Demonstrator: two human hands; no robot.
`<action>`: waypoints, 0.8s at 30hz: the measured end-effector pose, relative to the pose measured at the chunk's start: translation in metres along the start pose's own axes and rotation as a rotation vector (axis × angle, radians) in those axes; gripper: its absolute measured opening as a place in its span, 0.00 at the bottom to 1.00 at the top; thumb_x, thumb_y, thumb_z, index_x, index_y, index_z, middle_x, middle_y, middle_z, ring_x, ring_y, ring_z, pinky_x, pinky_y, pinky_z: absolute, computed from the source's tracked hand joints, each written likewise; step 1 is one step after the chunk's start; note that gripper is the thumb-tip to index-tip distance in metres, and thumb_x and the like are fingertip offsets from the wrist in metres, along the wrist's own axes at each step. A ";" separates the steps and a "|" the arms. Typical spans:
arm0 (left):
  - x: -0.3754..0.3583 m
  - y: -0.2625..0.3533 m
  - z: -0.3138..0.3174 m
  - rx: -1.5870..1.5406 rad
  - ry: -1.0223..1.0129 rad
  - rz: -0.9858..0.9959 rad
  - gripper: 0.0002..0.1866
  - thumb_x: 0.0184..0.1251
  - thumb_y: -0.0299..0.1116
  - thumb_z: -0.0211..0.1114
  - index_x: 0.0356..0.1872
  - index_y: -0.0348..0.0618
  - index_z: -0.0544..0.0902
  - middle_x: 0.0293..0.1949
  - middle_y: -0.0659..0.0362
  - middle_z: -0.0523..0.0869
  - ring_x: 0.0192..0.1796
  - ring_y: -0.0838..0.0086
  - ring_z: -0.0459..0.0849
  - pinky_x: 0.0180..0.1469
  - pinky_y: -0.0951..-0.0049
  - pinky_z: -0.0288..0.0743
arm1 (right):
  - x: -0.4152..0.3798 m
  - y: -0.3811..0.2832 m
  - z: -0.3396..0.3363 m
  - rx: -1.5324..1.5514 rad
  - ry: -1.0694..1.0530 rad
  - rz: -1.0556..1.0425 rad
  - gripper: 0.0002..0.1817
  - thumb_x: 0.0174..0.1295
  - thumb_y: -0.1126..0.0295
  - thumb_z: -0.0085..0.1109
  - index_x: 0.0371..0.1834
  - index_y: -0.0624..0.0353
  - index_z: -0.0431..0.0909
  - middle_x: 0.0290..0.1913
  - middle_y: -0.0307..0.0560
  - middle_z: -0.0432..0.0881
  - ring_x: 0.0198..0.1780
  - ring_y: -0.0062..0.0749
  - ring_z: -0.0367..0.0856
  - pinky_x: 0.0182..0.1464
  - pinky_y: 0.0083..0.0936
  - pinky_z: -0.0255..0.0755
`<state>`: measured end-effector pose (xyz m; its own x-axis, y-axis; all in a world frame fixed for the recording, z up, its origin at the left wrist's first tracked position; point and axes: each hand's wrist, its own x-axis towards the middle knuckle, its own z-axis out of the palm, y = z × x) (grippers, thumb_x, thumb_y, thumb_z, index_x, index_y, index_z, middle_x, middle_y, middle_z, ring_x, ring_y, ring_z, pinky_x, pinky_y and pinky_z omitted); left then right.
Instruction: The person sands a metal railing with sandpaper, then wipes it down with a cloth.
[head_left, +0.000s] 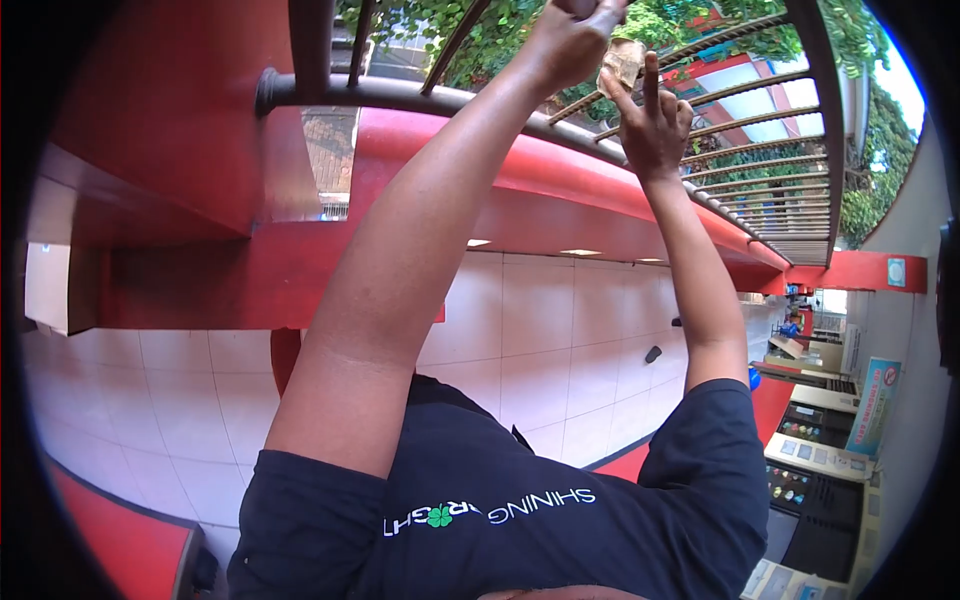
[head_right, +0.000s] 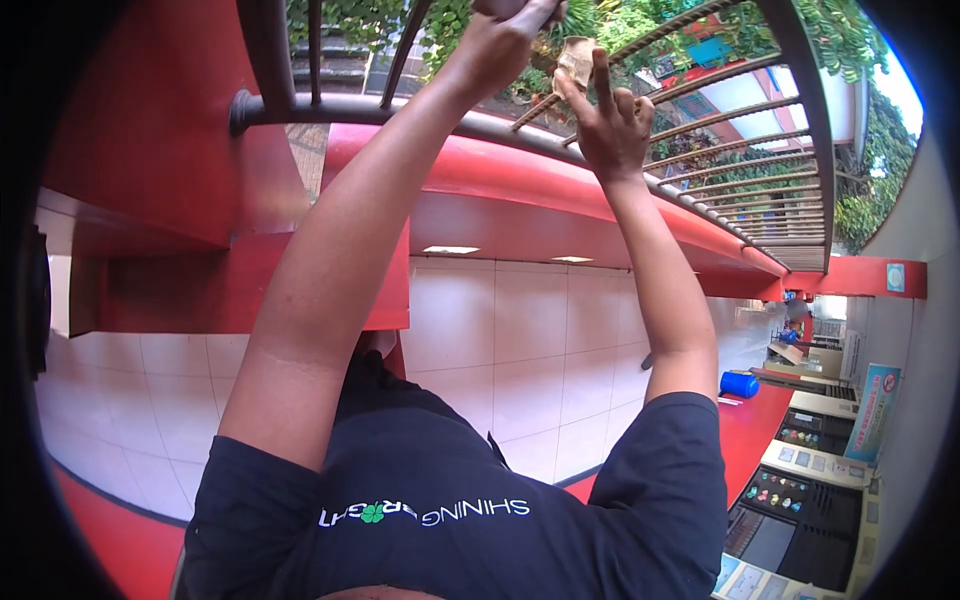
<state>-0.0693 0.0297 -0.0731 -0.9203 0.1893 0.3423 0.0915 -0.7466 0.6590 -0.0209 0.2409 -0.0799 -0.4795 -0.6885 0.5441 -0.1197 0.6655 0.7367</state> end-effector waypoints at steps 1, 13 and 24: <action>-0.002 0.006 0.002 0.178 0.030 0.150 0.11 0.81 0.36 0.57 0.35 0.45 0.75 0.30 0.63 0.75 0.33 0.73 0.74 0.36 0.66 0.67 | 0.015 0.022 -0.005 -0.039 0.032 -0.083 0.22 0.66 0.66 0.59 0.57 0.19 0.87 0.83 0.27 0.63 0.42 0.23 0.71 0.50 0.32 0.64; -0.012 0.024 0.009 0.466 0.017 0.336 0.13 0.86 0.35 0.49 0.39 0.40 0.77 0.36 0.61 0.79 0.40 0.77 0.76 0.47 0.72 0.71 | 0.087 0.141 -0.080 -0.317 0.168 -0.103 0.07 0.63 0.63 0.65 0.27 0.47 0.84 0.67 0.18 0.83 0.52 0.29 0.78 0.56 0.34 0.64; -0.007 0.019 0.002 0.437 -0.033 0.304 0.10 0.86 0.35 0.49 0.43 0.42 0.74 0.38 0.62 0.79 0.42 0.78 0.75 0.50 0.75 0.68 | 0.108 0.138 -0.106 0.304 0.178 -0.172 0.06 0.58 0.72 0.69 0.26 0.55 0.81 0.31 0.40 0.85 0.30 0.35 0.85 0.30 0.31 0.78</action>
<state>-0.0605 0.0149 -0.0615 -0.8158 0.0314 0.5775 0.5085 -0.4369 0.7420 0.0030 0.2277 0.1234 -0.2749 -0.8187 0.5042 -0.4503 0.5730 0.6848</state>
